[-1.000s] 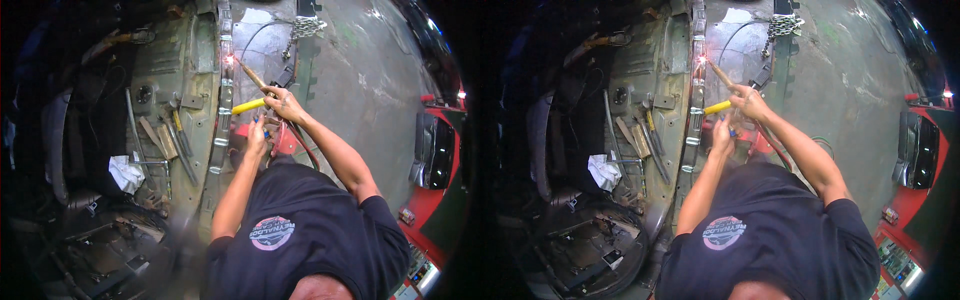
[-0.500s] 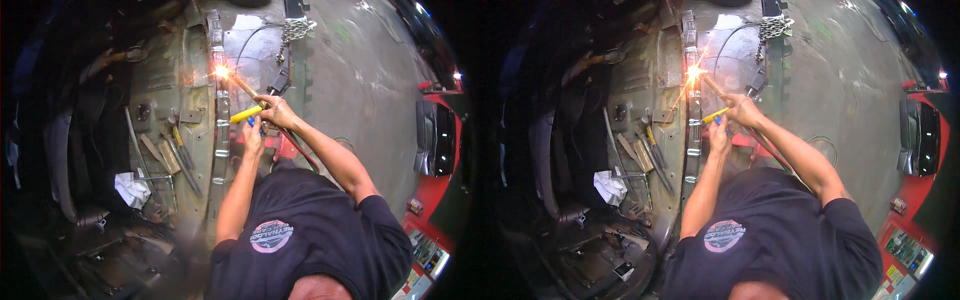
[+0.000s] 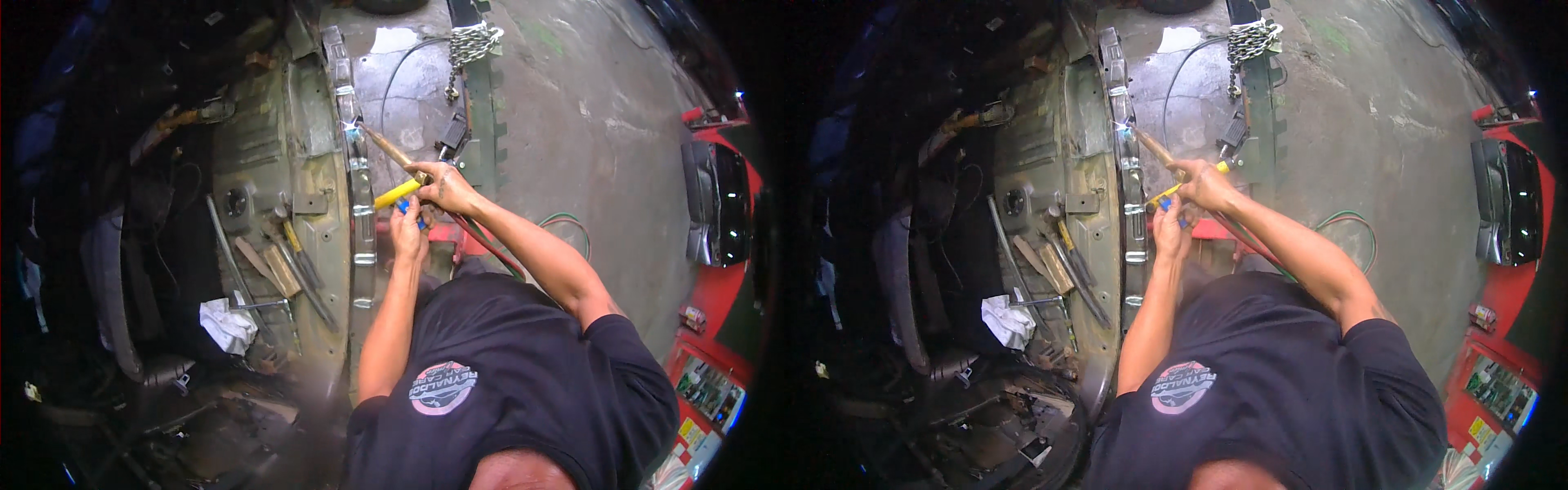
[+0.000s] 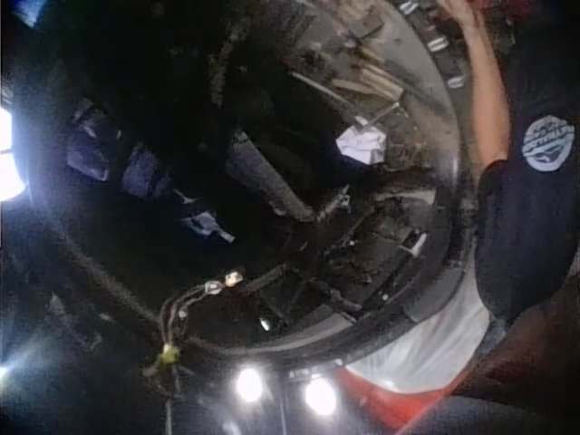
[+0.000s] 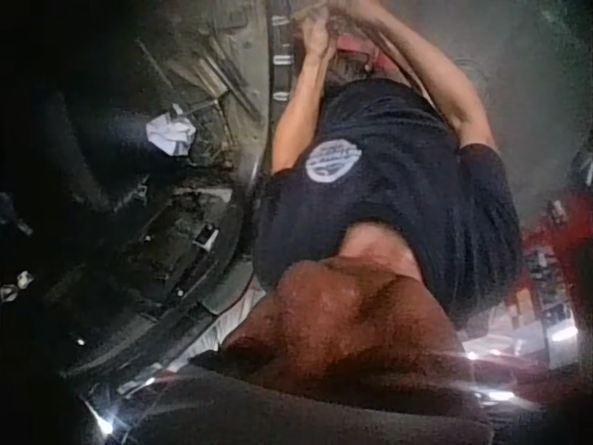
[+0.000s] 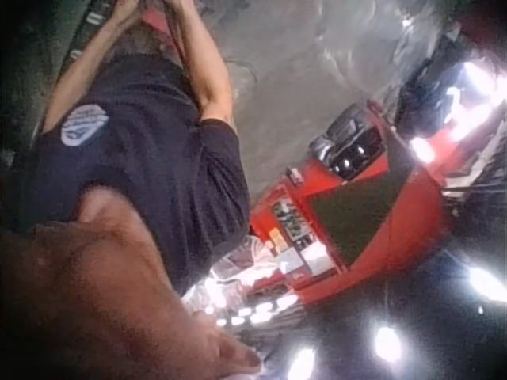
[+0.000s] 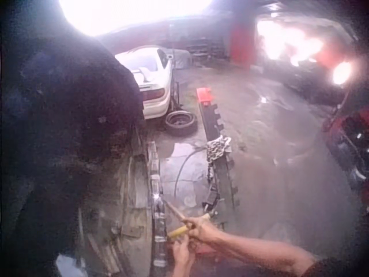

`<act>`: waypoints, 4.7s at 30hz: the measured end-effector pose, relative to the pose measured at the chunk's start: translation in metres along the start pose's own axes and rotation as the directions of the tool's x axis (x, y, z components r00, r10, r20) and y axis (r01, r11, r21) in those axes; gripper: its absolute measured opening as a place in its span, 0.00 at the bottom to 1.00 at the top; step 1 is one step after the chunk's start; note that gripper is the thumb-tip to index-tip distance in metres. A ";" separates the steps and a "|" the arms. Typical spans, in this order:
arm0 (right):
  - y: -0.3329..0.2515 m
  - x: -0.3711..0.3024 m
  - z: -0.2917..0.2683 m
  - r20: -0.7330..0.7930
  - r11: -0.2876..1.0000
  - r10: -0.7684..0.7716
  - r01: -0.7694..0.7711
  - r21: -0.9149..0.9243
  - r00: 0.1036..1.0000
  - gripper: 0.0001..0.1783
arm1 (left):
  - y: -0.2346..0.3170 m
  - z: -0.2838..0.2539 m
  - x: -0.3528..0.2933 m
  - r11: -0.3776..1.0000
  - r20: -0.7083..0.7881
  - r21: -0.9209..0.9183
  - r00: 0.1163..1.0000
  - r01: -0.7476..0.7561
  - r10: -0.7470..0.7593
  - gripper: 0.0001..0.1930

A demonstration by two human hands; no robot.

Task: The person uses a welding torch to heat a section of a metal car frame and then strikes a metal block held against the frame with a hammer. They repeat the process of heating with the torch and hammering the frame to straighten or shape it.

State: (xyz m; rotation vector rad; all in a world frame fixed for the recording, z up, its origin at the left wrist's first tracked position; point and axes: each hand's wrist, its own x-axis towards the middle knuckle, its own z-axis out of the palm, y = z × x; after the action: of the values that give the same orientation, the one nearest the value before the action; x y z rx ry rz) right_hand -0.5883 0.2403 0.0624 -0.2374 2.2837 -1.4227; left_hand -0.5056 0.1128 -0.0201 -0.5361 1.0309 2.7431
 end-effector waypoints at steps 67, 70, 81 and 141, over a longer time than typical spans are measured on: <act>0.041 0.008 0.016 -0.101 0.957 -0.290 0.290 -0.014 0.952 0.32 | 0.195 0.249 -0.214 0.943 0.784 -0.231 0.527 -0.241 0.327 0.15; 0.010 -0.003 0.013 -0.013 0.997 -0.064 0.065 0.043 0.998 0.32 | 0.179 0.244 -0.199 0.939 0.801 -0.302 0.490 -0.165 0.344 0.14; 0.007 -0.009 0.000 0.010 0.994 0.059 -0.060 0.096 0.998 0.32 | 0.166 0.237 -0.184 0.939 0.881 -0.231 0.355 -0.254 0.313 0.10; 0.027 0.003 0.012 -0.050 0.992 -0.027 0.032 0.119 0.998 0.33 | 0.010 -0.006 0.002 0.975 -0.026 0.223 1.000 -0.011 0.017 0.14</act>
State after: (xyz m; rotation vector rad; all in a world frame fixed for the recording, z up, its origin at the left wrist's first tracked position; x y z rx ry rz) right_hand -0.5830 0.2416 0.0336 -0.2028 2.2317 -1.5899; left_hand -0.5084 0.1009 -0.0192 -0.5337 1.3318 2.5915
